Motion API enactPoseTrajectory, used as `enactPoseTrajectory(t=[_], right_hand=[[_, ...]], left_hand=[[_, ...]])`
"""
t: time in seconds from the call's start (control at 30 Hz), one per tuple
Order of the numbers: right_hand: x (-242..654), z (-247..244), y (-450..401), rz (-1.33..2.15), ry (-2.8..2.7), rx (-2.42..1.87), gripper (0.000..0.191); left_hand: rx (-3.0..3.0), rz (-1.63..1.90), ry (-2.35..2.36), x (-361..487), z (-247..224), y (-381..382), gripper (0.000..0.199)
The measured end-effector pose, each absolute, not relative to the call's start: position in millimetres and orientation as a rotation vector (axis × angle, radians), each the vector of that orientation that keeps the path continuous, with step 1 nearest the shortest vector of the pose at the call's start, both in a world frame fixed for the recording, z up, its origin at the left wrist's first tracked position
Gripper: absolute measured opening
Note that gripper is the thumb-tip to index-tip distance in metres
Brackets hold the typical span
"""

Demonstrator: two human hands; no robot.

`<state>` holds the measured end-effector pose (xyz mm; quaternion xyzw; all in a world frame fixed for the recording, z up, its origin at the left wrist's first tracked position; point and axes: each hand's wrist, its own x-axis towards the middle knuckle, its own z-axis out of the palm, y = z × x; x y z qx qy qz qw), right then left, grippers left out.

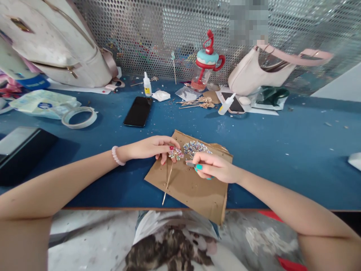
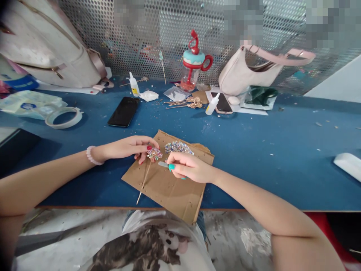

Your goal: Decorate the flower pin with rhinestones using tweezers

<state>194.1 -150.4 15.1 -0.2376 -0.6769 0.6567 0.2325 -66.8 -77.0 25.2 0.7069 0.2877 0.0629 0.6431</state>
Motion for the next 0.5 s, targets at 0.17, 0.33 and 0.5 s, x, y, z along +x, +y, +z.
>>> enactPoseTrajectory(t=[0.17, 0.33, 0.5], right_hand=[[196, 11, -146, 1.725, -1.843, -0.677, 0.022], [194, 11, -148, 1.741, -1.837, -0.665, 0.021], [186, 10, -149, 1.755, -1.868, -0.682, 0.022]], left_hand=[[1.609, 0.145, 0.669, -64, 28, -78, 0.028], [1.614, 0.155, 0.652, -65, 23, -77, 0.027], [1.612, 0.177, 0.623, -65, 19, -75, 0.026]])
